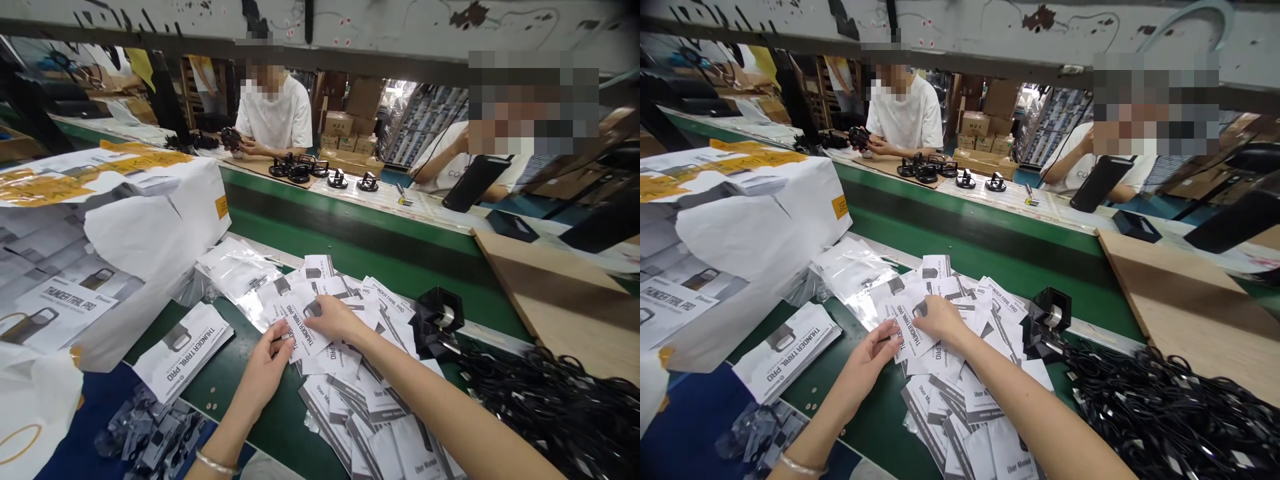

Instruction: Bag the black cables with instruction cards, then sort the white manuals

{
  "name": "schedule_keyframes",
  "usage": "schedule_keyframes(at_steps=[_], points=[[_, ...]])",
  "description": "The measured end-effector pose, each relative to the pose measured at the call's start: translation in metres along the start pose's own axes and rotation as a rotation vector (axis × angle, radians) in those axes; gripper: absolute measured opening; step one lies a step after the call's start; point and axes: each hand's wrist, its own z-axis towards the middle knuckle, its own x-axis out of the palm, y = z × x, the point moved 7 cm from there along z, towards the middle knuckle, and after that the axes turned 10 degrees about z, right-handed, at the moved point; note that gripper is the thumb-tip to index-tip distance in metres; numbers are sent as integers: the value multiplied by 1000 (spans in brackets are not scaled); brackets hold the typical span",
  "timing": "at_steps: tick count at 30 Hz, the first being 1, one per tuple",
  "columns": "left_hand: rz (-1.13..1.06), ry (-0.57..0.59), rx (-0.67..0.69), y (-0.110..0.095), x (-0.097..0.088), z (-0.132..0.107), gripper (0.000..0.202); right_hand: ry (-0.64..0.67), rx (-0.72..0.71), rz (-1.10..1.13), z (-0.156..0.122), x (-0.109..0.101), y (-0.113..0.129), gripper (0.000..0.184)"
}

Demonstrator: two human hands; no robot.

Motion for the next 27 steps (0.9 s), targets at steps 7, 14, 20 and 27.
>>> schedule_keyframes(at_steps=[7, 14, 20, 27], points=[[89, -183, 115, -12, -38, 12, 50, 132, -303, -278, 42, -33, 40, 21], [152, -194, 135, -5, -39, 18, 50, 271, -447, -437, 82, -5, 89, 18], [127, -240, 149, 6, -34, 21, 55, 160, -420, -261, 73, -19, 83, 22], [49, -92, 79, 4, -1, 5, 55, -101, -178, 259, 23, -95, 10, 28]])
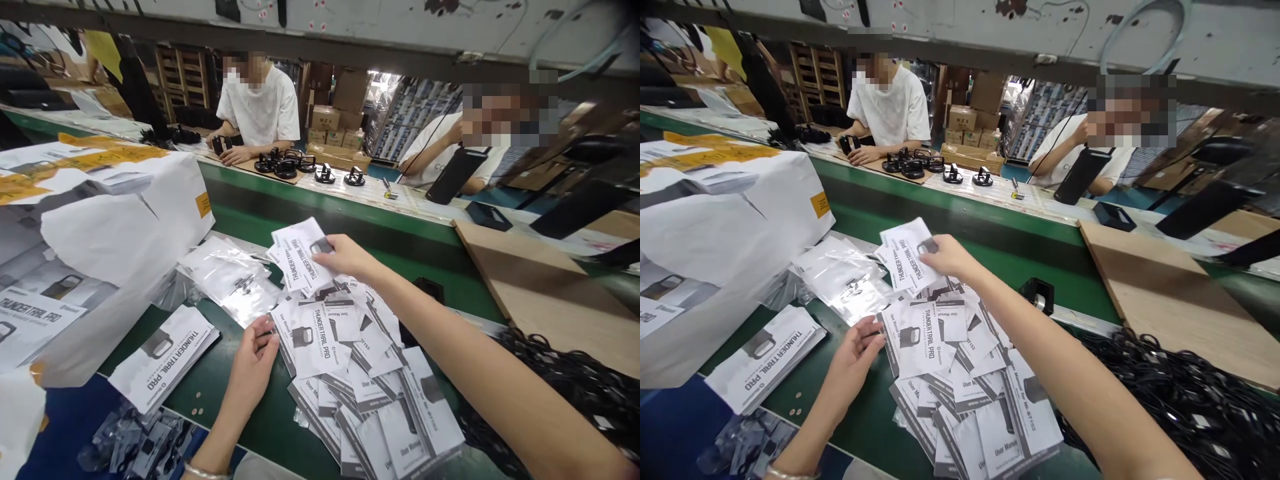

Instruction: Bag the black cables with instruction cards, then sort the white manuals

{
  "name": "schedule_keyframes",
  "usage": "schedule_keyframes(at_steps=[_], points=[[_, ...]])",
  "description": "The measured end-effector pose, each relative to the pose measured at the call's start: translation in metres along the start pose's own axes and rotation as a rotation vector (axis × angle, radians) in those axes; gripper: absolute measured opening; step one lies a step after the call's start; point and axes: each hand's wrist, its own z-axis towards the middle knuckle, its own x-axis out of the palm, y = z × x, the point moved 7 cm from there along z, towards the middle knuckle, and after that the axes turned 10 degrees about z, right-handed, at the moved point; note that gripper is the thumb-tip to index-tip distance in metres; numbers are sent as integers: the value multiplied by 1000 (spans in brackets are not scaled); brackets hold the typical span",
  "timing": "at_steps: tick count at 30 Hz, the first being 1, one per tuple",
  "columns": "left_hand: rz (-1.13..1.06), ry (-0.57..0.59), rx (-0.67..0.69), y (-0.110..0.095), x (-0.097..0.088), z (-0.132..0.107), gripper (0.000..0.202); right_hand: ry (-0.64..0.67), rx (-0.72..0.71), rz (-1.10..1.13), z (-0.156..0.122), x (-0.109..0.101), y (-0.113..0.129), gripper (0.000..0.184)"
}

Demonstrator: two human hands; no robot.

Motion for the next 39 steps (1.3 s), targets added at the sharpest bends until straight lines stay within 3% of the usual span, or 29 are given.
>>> schedule_keyframes(at_steps=[2, 6, 9, 11, 14, 17, 20, 23, 28, 31, 33, 36, 39], points=[[-16, 75, -62, 0, 8, -5, 57, 19, 124, 130, -26, 0, -26, 21], [3, 157, -125, -5, 19, -9, 67, 64, 319, 342, -68, 28, -77, 12], [44, 174, -109, -9, 32, -12, 85, 34, 375, 413, -81, 47, -102, 15], [57, 172, -62, -13, 42, -16, 90, 7, 351, 426, -83, 48, -107, 16], [73, 108, 75, -24, 46, -18, 81, -46, 194, 404, -85, 27, -89, 16], [197, 101, 289, -48, 43, -9, 49, -34, -183, 108, -97, 3, -40, 13], [309, 159, 431, -75, 42, -5, 23, 16, -582, -406, -120, 11, 9, 15], [379, 226, 489, -95, 46, -15, 19, 58, -741, -760, -135, 32, 31, 23], [426, 321, 497, -105, 55, -30, 16, 97, -722, -797, -138, 33, 35, 20], [406, 300, 480, -111, 51, -25, 22, 149, -444, -687, -123, 8, 18, 14], [379, 195, 439, -113, 37, -16, 34, -3, -205, -499, -111, -28, 1, 12], [388, 56, 364, -101, 13, 0, 41, -291, -74, -113, -105, -79, -27, 41], [461, -2, 324, -72, -5, 10, 40, -331, 7, 209, -101, -90, -61, 44]])
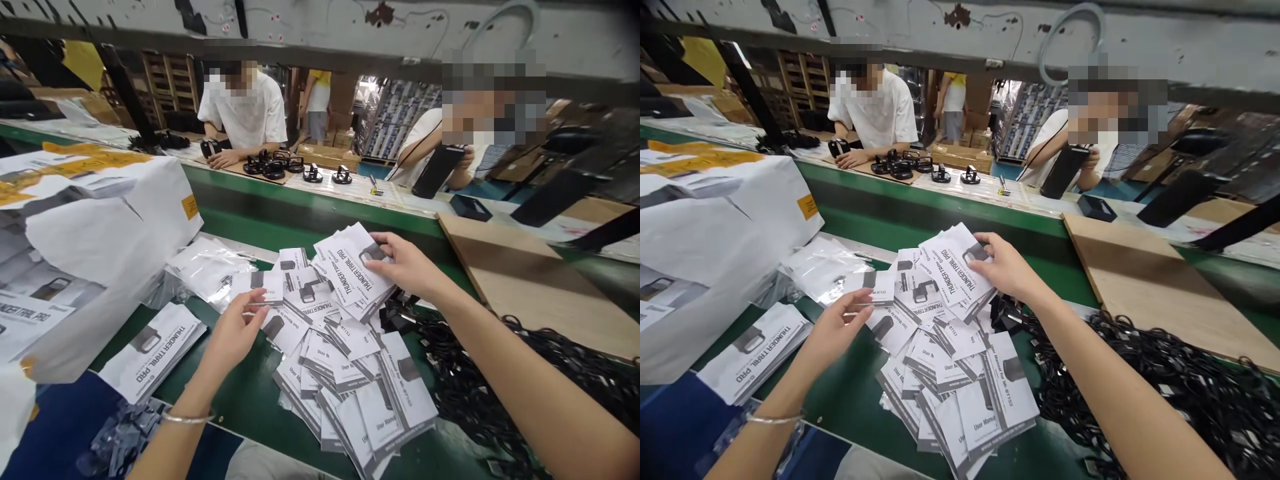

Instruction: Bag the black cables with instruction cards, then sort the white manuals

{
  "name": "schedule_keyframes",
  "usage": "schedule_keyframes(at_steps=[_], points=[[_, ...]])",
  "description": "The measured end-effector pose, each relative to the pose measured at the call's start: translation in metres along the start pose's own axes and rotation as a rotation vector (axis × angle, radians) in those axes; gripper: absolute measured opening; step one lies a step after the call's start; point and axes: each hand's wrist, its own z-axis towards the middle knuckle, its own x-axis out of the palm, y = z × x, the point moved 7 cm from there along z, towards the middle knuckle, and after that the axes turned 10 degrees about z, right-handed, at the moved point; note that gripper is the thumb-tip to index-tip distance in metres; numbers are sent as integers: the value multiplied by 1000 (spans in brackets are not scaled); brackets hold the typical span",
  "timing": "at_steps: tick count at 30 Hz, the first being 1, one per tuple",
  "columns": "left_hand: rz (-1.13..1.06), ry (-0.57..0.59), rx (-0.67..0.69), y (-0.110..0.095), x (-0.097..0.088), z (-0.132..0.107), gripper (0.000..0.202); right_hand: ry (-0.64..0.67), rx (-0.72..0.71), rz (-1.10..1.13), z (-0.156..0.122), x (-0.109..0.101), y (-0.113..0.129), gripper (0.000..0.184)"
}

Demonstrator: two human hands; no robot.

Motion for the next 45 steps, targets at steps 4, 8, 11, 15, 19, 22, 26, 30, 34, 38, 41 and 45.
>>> schedule_keyframes(at_steps=[4, 8, 11, 15, 19, 22, 26, 30, 34, 38, 41, 45], points=[[97, -17, -25, 38, 6, -11, 38, 112, 183, 181, -1, 19, -37, 24], [276, -103, 4, 46, -2, -19, 36, 208, 283, 349, -5, 41, -54, 27], [444, -245, 24, 40, -20, -20, 42, 253, 309, 399, -7, 51, -59, 30], [588, -277, 66, 31, -26, -12, 45, 293, 362, 474, -11, 64, -60, 32], [601, -212, 114, 28, -15, 3, 35, 325, 384, 532, -16, 76, -51, 34], [532, -207, 97, 32, -16, 9, 26, 361, 391, 562, -20, 83, -46, 38], [364, -229, 6, 38, -28, 12, 24, 388, 388, 639, -21, 93, -41, 35], [75, -158, -54, 29, -17, 10, 39, 387, 383, 748, -13, 112, -33, 30], [-136, 29, -44, 12, 20, 3, 47, 352, 358, 826, -2, 139, -23, 21], [-119, 104, 1, 11, 27, -7, 47, 363, 384, 836, 2, 149, -24, 18], [35, 124, 94, 15, 18, -12, 43, 311, 378, 857, 7, 131, -33, 18], [245, 216, 305, 11, 26, -16, 52, 236, 367, 867, 9, 107, -45, 17]])
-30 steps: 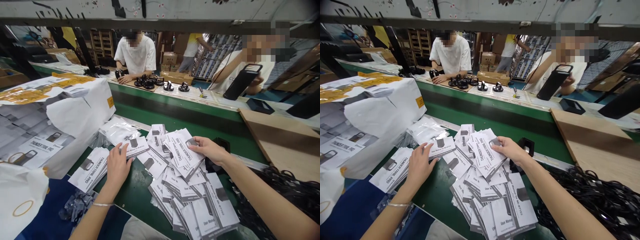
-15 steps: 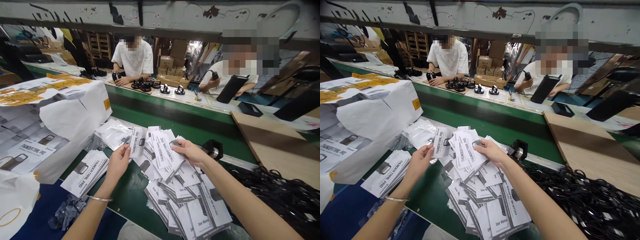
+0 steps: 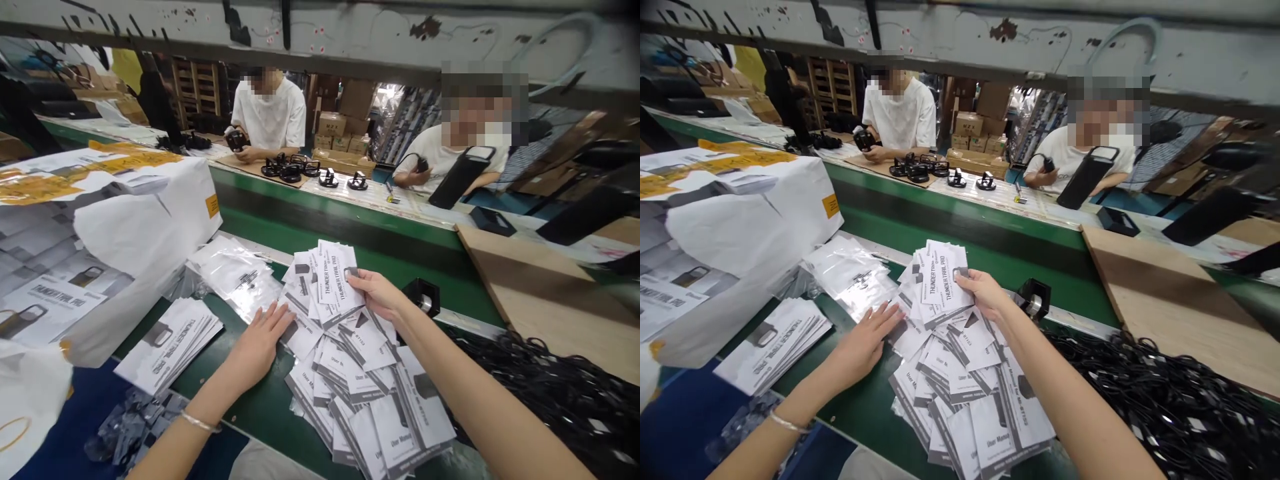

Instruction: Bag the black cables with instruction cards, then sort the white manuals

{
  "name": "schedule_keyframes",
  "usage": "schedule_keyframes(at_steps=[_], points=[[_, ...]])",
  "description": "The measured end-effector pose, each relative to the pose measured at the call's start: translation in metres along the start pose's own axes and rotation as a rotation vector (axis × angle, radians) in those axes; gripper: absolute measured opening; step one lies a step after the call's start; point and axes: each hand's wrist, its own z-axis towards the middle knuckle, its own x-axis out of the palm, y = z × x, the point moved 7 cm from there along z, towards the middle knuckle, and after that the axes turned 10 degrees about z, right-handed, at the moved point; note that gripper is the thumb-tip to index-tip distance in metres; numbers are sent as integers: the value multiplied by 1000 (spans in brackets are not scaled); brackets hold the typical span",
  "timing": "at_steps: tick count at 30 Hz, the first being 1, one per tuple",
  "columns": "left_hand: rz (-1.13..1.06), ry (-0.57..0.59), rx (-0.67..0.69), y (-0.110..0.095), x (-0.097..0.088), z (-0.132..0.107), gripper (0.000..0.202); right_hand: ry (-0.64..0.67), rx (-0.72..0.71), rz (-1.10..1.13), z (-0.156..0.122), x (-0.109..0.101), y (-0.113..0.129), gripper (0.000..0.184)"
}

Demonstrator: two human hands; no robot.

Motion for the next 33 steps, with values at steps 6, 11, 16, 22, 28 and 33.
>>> schedule_keyframes(at_steps=[6, 11, 16, 22, 28, 33], points=[[280, 32, 200, 8, 14, 13, 39, -5, -17, -75, -3, -8, -8, 40], [390, -196, 214, 11, -19, 20, 32, 78, -61, -182, -19, 5, 9, 39], [32, -209, 147, -20, -41, 22, 30, 306, -425, -975, -59, 68, 40, 10], [-102, -135, 172, -30, -36, 22, 28, 266, -937, -1835, -85, 112, 34, 14], [-44, -144, 139, -24, -52, 19, 24, 357, -926, -2001, -90, 123, 26, 15], [-276, -249, -162, -6, -66, 10, 55, 328, -783, -1991, -95, 131, 43, 15]])
